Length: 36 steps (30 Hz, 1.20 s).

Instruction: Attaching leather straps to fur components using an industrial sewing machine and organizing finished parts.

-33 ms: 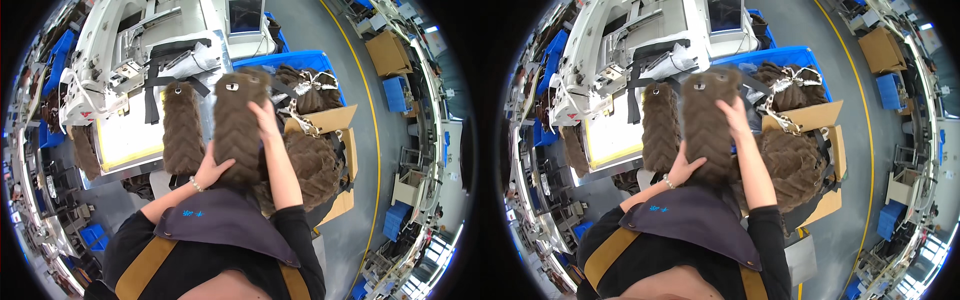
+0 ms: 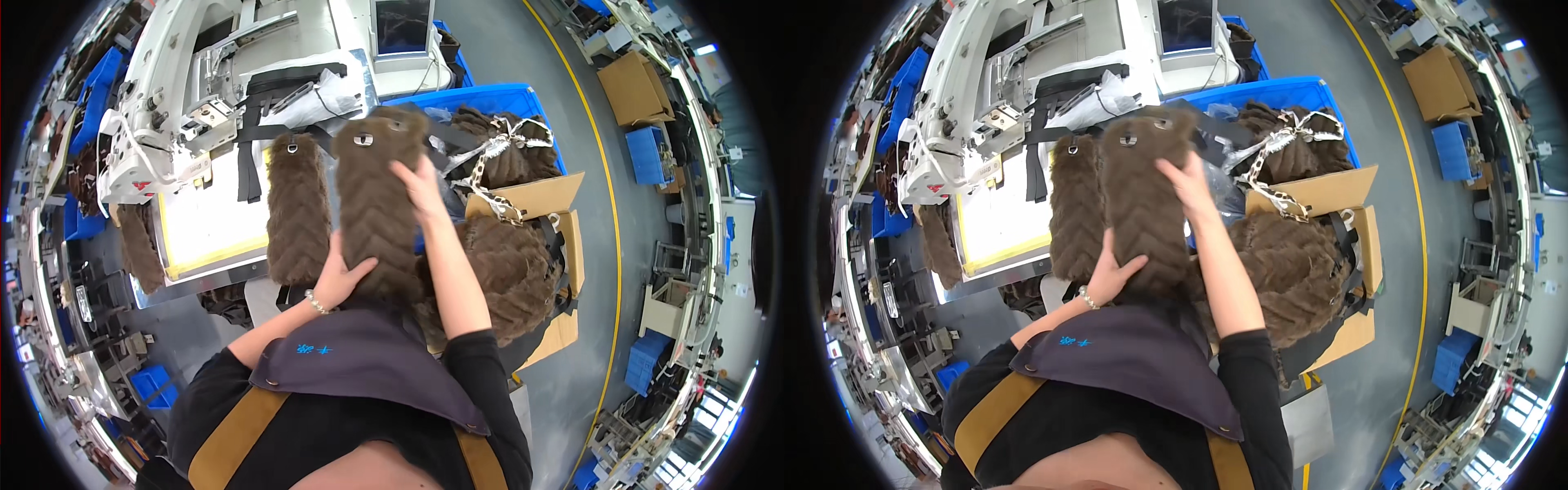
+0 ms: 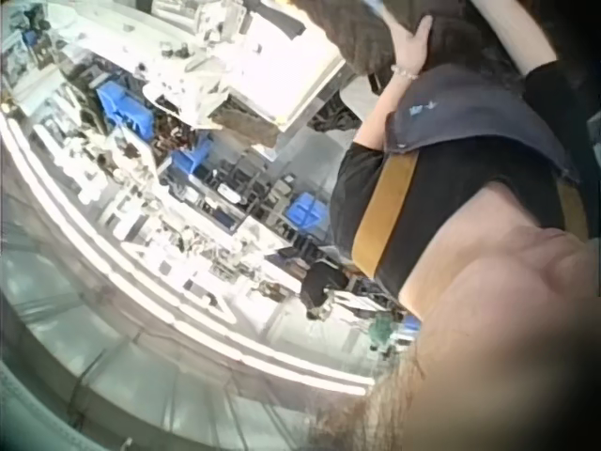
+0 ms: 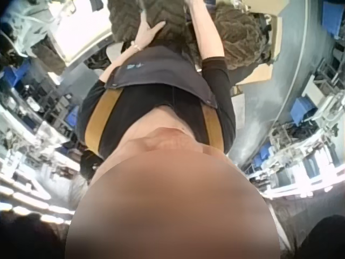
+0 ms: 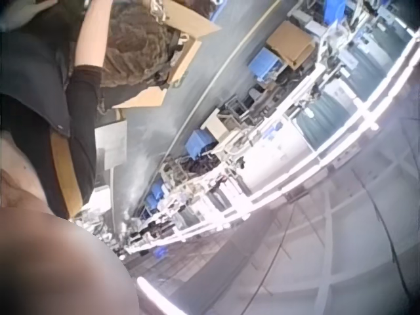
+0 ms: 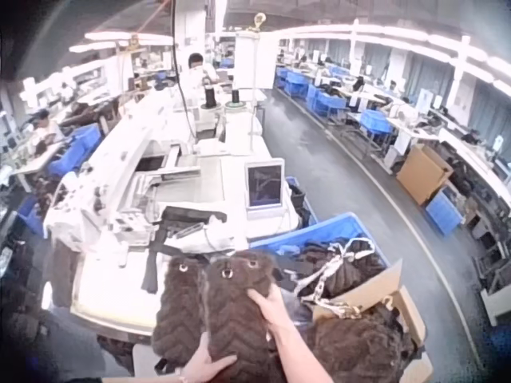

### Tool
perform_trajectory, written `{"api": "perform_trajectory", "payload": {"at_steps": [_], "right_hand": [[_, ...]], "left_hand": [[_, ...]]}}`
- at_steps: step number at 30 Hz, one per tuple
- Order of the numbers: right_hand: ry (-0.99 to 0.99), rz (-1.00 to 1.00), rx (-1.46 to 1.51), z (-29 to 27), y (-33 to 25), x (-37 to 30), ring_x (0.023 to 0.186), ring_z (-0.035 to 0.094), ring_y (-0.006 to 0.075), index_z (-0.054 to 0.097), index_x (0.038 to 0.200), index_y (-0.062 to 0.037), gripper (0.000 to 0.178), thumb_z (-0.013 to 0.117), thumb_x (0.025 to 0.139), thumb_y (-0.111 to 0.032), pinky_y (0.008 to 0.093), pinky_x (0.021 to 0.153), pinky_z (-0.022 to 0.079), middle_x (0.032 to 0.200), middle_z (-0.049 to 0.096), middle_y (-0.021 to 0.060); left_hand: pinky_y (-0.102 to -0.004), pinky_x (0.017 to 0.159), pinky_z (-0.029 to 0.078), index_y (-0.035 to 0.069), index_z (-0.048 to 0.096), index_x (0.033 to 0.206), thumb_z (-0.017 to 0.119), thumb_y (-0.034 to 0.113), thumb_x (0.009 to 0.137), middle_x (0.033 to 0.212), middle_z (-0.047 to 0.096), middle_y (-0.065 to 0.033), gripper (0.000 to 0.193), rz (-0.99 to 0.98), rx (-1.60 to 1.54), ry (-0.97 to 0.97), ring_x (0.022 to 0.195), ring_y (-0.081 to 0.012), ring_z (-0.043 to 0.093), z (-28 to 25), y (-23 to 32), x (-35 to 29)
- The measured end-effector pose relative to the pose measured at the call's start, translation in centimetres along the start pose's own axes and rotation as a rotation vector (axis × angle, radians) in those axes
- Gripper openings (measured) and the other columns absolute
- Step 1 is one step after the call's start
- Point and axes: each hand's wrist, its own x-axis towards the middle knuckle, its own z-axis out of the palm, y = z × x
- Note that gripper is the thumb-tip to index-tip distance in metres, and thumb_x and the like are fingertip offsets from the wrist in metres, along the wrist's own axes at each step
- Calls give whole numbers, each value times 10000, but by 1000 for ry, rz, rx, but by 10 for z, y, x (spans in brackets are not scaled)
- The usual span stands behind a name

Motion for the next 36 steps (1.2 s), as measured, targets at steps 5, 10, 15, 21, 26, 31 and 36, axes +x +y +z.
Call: {"api": "perform_trajectory", "payload": {"at_steps": [5,10,15,21,26,31,36], "right_hand": [[93,-82,-996,40,52,33,1232,393,305,238,1426,-53,852,717,744,-231,485,997,286,1322,426,179],[262,-150,-1079,42,46,5,1232,351,363,244,1422,-70,818,690,766,-268,511,994,260,1319,379,188],[398,-342,-1026,17,-30,-79,1190,390,345,414,1325,-40,575,633,808,-160,441,983,300,1307,407,169],[1049,-340,-1338,-42,-71,-205,1170,418,295,476,1267,-42,467,593,815,-53,390,974,354,1245,435,158],[1486,-81,-650,-103,-35,-284,1180,409,255,326,1368,-50,618,638,840,-116,342,976,359,1345,339,176],[1309,-32,-114,-128,-27,-303,1168,464,209,354,1347,8,566,617,890,-198,316,1006,342,1260,491,167],[1328,-95,-87,-132,-44,-292,1053,537,176,461,1225,13,397,612,884,-124,293,930,411,1118,576,109]], "left_hand": [[-356,1115,123,-20,-38,1436,676,70,768,1480,102,-210,982,143,194,166,1370,-299,141,-19,12,-13],[-387,1116,99,-37,34,1422,661,70,764,1474,102,-209,915,394,385,135,1373,-316,115,-9,35,-11],[-375,1057,251,-32,280,1343,649,92,783,1361,330,-189,682,420,180,12,1293,-303,312,24,49,20],[-342,867,455,21,512,1190,706,204,770,1069,537,-131,497,326,391,-586,973,-258,562,107,3,64],[-370,805,449,43,551,1067,724,325,731,945,550,-107,471,579,546,-598,880,-277,547,151,16,46],[-430,760,469,13,482,1014,688,349,759,922,609,-176,469,443,828,-925,906,-363,581,157,11,27],[-432,730,475,46,460,1034,638,214,808,929,589,-161,334,482,574,-925,882,-361,574,173,15,18]]}}
